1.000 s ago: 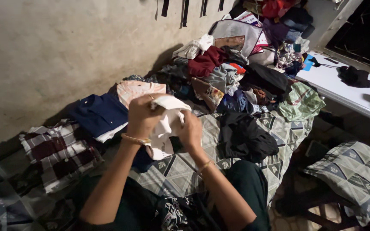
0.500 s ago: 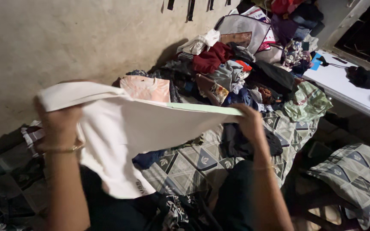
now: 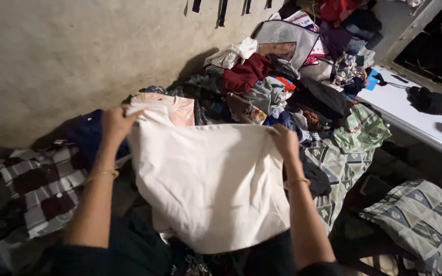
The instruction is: The person sits on the floor and folds various garments one by one, including a white t-shirt, a pink t-shirt, a dark blue shirt, a patterned short, a light green t-shirt, a grey polo, and a blue polo. Each item is smoothed, folded, and placed into a growing stack on the floor.
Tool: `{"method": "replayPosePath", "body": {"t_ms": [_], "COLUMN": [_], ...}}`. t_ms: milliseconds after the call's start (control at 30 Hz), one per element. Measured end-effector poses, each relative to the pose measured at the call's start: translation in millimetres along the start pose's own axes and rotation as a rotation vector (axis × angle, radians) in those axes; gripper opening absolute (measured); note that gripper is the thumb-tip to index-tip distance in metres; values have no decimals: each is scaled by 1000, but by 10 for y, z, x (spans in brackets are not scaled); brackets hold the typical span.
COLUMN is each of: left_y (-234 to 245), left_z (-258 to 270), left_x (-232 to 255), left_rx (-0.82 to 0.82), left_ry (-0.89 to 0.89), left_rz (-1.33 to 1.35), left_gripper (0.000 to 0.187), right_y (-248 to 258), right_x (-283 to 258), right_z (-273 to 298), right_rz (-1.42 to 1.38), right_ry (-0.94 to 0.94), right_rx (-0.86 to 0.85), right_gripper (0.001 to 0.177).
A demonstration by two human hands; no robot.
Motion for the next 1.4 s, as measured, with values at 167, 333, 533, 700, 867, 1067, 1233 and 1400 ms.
{"method": "replayPosePath", "body": {"t_ms": [167,333,533,700,867,1067,1233,1400], "left_y": [-985,-1228,-996,-935,-1146,-1353,-1432,-1427], "left_z": [-114,302,1014,1121,1102,1114,1085,1020], "left_x": [-759,-1142,-1110,-1215,-1479,-1513,-1440,-1441], "left_rx": [-74,-199,-789,-526,-153,-59,-179,-415], "left_ry": [-58,8,-40,244,232,267,283,503], "left_rz": [11,43,24,121,-76,-133,358,772], "left_gripper": [28,32,43,44,38,41,42,40], "right_y": [-669,-749,-737,-913,-1079,-1252,-1242,-966], "right_x": [773,953,1122,1286,1467,1606,1694,1778], "right_z": [77,479,831,888,780,686,511,258], "right_rz": [131,144,249,429,376,412,295,210], "right_ry": [134,43,-22,-86,-174,-296,-445,-451], "right_rx": [85,26,-192,-167,-31,-106,-160,165], "right_gripper": [25,18,31,28,23,37,46,34]}}
Point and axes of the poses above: each hand's wrist, its own z-axis away from the middle knuckle, its own y-axis out of the back of the hand, x = y × z, the point moved 2 cm from there along -z, towards the middle knuckle, and after that the axes turned 10 degrees about y, right-handed, at the moved point
